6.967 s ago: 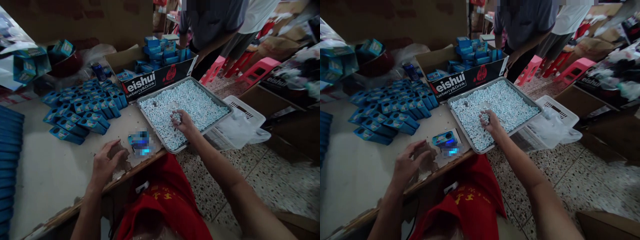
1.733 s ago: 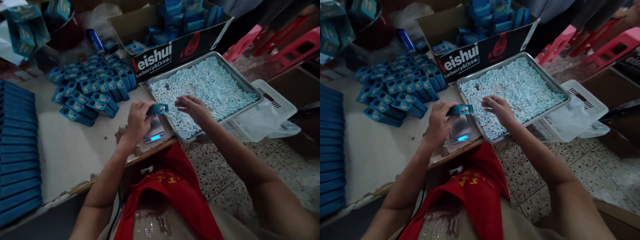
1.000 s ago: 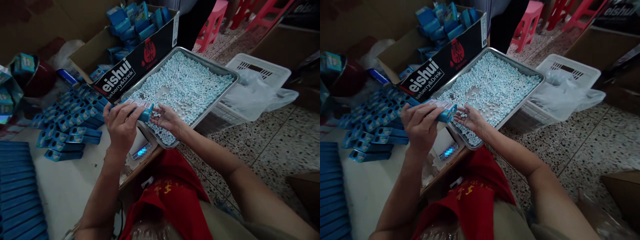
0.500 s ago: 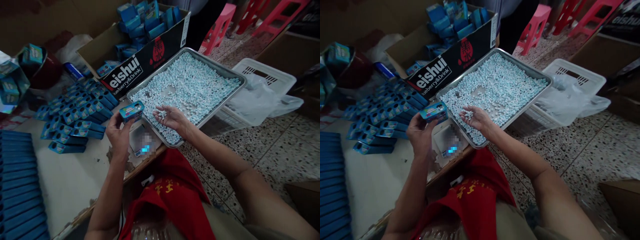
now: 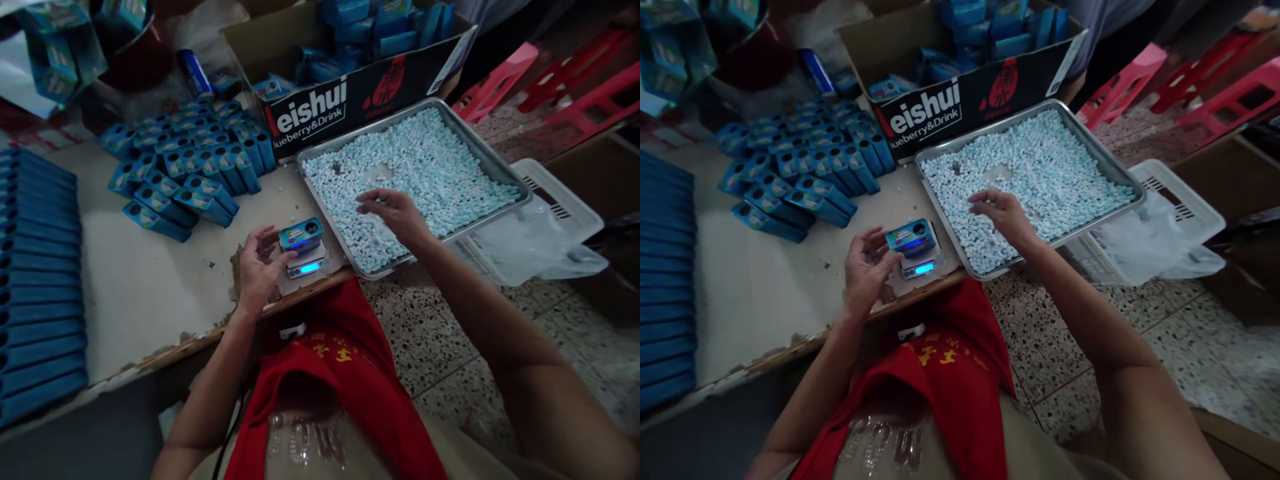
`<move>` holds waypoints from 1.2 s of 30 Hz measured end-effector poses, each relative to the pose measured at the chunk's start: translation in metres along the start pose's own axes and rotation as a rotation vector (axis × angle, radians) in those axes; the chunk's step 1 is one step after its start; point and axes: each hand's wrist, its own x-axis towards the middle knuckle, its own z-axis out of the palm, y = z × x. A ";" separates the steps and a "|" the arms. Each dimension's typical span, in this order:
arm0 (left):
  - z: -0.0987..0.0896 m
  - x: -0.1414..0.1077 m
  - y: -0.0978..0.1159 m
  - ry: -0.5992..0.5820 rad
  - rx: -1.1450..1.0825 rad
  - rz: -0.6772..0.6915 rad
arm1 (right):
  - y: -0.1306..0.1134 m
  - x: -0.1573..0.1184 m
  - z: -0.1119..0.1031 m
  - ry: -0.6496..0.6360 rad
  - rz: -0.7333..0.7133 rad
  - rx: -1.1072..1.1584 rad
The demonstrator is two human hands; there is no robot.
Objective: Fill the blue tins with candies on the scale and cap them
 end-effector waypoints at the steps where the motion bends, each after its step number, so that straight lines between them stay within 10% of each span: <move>1: -0.009 0.000 0.002 0.010 0.006 0.019 | -0.004 0.002 -0.003 0.046 0.049 0.050; 10: -0.069 -0.011 0.007 0.208 0.054 0.052 | -0.054 0.003 0.023 -0.069 0.557 0.375; 19: -0.070 -0.010 0.011 0.113 0.021 -0.034 | -0.108 -0.003 0.057 -0.596 0.123 -0.313; 36: -0.065 -0.008 -0.002 0.011 -0.006 -0.085 | -0.132 -0.004 0.070 -0.573 -0.165 -0.831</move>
